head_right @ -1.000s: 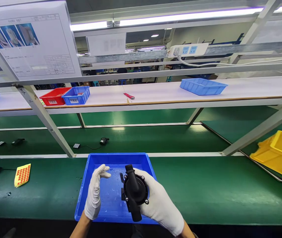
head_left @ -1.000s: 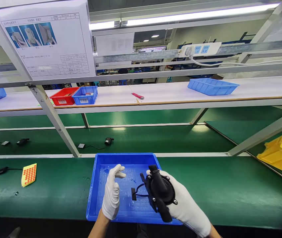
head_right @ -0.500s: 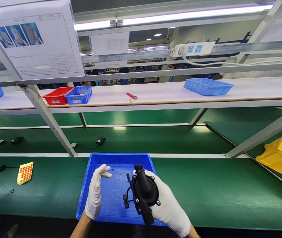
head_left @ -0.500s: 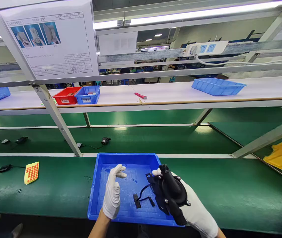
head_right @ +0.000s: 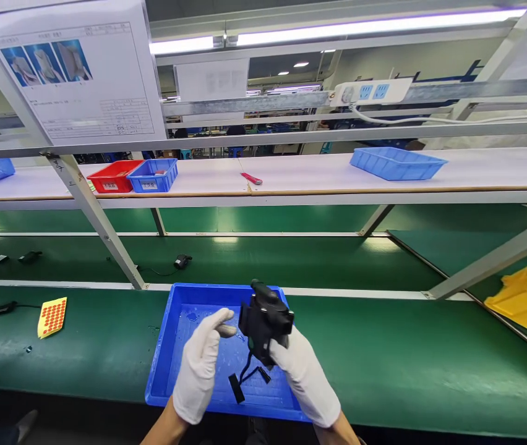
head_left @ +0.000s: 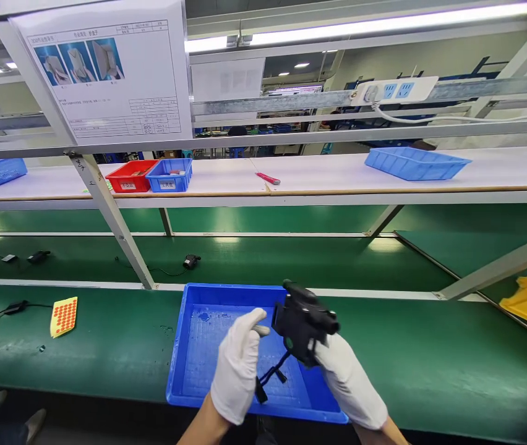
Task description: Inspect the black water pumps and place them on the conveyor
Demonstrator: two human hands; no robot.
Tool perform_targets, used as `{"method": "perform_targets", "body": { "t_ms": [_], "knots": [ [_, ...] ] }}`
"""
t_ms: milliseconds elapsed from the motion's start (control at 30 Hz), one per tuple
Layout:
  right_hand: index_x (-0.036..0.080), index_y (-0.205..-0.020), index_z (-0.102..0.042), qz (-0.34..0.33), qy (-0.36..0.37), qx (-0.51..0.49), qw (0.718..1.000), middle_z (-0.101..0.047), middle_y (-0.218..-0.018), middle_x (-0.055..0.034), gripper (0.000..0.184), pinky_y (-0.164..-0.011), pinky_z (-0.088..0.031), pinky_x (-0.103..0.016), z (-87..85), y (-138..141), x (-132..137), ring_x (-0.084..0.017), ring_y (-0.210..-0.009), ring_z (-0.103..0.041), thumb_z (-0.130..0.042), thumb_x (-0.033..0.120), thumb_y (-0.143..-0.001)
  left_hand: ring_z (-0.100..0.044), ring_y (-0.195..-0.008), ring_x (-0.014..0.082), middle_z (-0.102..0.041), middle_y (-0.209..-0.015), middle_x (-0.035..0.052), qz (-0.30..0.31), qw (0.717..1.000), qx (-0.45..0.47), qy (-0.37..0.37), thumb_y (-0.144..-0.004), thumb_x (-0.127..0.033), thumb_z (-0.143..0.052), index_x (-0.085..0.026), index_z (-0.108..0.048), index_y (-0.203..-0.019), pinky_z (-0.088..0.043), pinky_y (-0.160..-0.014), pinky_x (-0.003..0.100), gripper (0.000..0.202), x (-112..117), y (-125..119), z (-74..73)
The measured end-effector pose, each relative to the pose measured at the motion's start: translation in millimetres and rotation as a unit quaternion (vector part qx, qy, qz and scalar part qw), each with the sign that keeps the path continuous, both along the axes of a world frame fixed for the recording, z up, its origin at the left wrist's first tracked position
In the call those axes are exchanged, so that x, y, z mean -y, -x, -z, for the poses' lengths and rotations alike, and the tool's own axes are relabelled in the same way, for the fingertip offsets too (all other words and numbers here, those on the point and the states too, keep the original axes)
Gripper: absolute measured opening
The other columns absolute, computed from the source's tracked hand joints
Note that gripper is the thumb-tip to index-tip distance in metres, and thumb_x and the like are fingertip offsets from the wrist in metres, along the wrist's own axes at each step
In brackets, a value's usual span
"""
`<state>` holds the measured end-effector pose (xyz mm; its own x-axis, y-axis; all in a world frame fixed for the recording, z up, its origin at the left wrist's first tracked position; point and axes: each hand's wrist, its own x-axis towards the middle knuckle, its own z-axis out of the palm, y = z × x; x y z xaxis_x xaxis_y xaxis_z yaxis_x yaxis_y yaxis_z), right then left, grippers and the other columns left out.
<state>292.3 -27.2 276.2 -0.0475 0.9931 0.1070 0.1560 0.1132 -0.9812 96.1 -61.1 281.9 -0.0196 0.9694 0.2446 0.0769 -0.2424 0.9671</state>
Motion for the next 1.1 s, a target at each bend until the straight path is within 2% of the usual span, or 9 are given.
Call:
{"method": "perform_targets", "body": {
  "t_ms": [167, 267, 367, 533, 633, 767, 867, 933, 1100],
  "knots": [
    [0.024, -0.128, -0.069, 0.093, 0.002, 0.189, 0.978, -0.076, -0.124, -0.0107, 0.061, -0.101, -0.057, -0.051, -18.6, 26, 16, -0.034, -0.114, -0.071, -0.055, 0.070, -0.092, -0.055, -0.139, 0.0264, -0.063, -0.146, 0.0139, -0.010, 0.990, 0.116, 0.084, -0.102, -0.059, -0.047, -0.020, -0.062, -0.138, -0.039, -0.122, 0.040, 0.055, -8, -29, -2.9],
    [0.021, -0.130, -0.070, 0.070, -0.063, 0.146, 0.985, -0.077, -0.120, -0.0118, 0.057, -0.093, -0.062, -0.042, -23.8, 32, 28, -0.028, -0.103, -0.075, -0.043, 0.062, -0.101, -0.076, -0.094, 0.0247, -0.077, -0.115, 0.0149, 0.026, 0.947, 0.281, 0.156, -0.097, -0.062, -0.053, -0.017, -0.072, -0.119, -0.062, -0.080, 0.034, 0.054, -17, -29, 7.3],
    [0.021, -0.124, -0.072, 0.027, -0.065, 0.016, 0.997, -0.079, -0.093, -0.0075, 0.047, -0.058, -0.062, -0.029, -33.6, 28, 34, -0.017, -0.063, -0.070, -0.047, 0.056, -0.104, -0.061, -0.046, 0.0137, -0.077, -0.081, 0.0122, 0.140, 0.891, 0.381, 0.204, -0.082, -0.065, -0.068, -0.010, -0.075, -0.110, -0.044, -0.039, 0.022, 0.062, -22, -21, 18.3],
    [0.023, -0.112, -0.075, 0.050, -0.074, -0.021, 0.996, -0.077, -0.085, -0.0053, 0.043, -0.053, -0.059, -0.026, -54.3, 23, 38, -0.016, -0.061, -0.068, -0.053, 0.058, -0.102, -0.046, -0.036, 0.0085, -0.068, -0.059, 0.0068, 0.128, 0.888, 0.385, 0.218, -0.072, -0.072, -0.069, -0.009, -0.078, -0.094, -0.032, -0.033, 0.019, 0.068, -28, -17, 21.0],
    [0.025, -0.120, -0.074, 0.053, -0.068, 0.138, 0.987, -0.076, -0.082, -0.0048, 0.052, -0.056, -0.059, -0.032, -60.4, 32, 38, -0.020, -0.058, -0.068, -0.055, 0.067, -0.095, -0.063, -0.056, 0.0148, -0.078, -0.089, 0.0114, 0.062, 0.920, 0.349, 0.166, -0.078, -0.068, -0.068, -0.013, -0.076, -0.108, -0.049, -0.048, 0.024, 0.063, -24, -23, 8.2],
    [0.027, -0.153, -0.046, 0.059, -0.008, 0.311, 0.949, -0.078, -0.114, -0.0095, 0.088, -0.075, -0.061, -0.049, -67.5, 48, 31, -0.037, -0.091, -0.077, -0.068, 0.072, -0.080, -0.067, -0.112, 0.0246, -0.075, -0.121, 0.0099, -0.037, 0.981, 0.172, 0.082, -0.098, -0.061, -0.053, -0.020, -0.072, -0.120, -0.051, -0.104, 0.035, 0.050, -6, -20, -27.7],
    [0.026, -0.151, -0.044, 0.094, -0.031, 0.191, 0.977, -0.071, -0.131, -0.0102, 0.078, -0.094, -0.057, -0.048, -80.7, 45, 26, -0.035, -0.115, -0.070, -0.066, 0.063, -0.085, -0.064, -0.123, 0.0292, -0.070, -0.135, 0.0129, 0.118, 0.980, 0.142, 0.072, -0.098, -0.073, -0.036, -0.020, -0.066, -0.134, -0.047, -0.112, 0.044, 0.070, -10, -1, -57.7],
    [0.024, -0.137, -0.053, 0.089, -0.052, 0.057, 0.993, -0.073, -0.121, -0.0090, 0.062, -0.082, -0.060, -0.039, -97.0, 37, 25, -0.027, -0.100, -0.073, -0.066, 0.058, -0.086, -0.067, -0.119, 0.0338, -0.070, -0.133, 0.0173, 0.240, 0.946, 0.196, 0.094, -0.094, -0.082, -0.018, -0.016, -0.070, -0.128, -0.050, -0.107, 0.051, 0.090, -31, 11, -65.5],
    [0.025, -0.097, -0.057, 0.087, -0.105, -0.146, 0.980, -0.059, -0.076, 0.0033, 0.032, -0.041, -0.039, -0.023, -154.4, 12, 11, -0.011, -0.051, -0.050, -0.069, 0.053, -0.088, -0.061, -0.130, 0.0243, -0.075, -0.125, 0.0102, 0.307, 0.937, 0.082, 0.147, -0.096, -0.080, -0.012, -0.021, -0.077, -0.109, -0.035, -0.121, 0.046, 0.089, -96, -5, -7.5]
  ]
}}
